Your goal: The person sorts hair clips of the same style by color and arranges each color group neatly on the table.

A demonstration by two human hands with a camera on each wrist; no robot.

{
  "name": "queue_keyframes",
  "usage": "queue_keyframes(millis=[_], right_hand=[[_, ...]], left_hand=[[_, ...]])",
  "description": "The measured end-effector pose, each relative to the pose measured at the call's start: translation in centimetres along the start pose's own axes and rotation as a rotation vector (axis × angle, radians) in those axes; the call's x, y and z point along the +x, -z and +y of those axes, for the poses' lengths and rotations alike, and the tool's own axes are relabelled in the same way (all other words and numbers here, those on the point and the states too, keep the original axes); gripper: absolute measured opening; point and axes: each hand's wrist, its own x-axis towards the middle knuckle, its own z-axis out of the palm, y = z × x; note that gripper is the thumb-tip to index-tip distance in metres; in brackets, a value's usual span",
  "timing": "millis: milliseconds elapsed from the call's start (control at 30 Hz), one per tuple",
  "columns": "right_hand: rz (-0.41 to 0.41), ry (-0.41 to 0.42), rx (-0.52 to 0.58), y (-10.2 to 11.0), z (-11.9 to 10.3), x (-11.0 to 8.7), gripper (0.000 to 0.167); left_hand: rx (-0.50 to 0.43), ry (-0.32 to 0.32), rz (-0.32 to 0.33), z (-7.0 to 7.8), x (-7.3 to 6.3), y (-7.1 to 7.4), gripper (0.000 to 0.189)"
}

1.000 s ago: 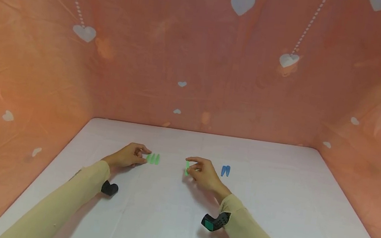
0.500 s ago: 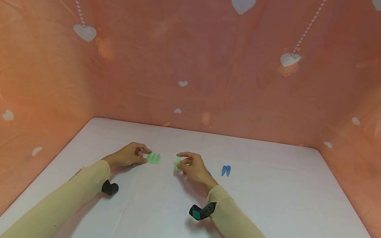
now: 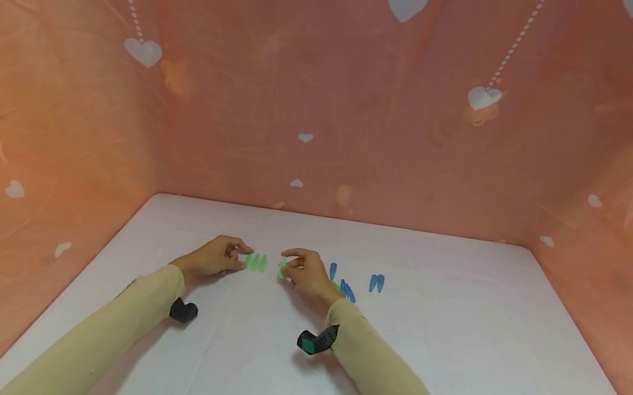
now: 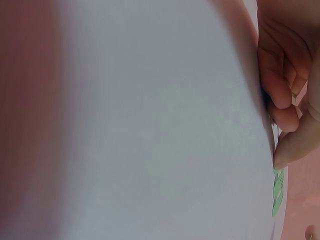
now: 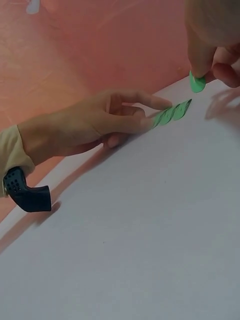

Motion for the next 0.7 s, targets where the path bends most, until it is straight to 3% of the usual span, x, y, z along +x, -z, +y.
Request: queue_keyframes(millis=[267,700], right_hand=[[0.000,-0.046,-0.020,-0.8,-0.5,0.8,0.037],[0.049,-0.018,-0.042,-2.2,-0.4,2.4,0.034]], left_hand=[[-0.001,0.005,-0.010,-0.1,0.0,0.0,0.038],[0.000,0.008,-0.012,0.2,0.0,0.2,0.038]])
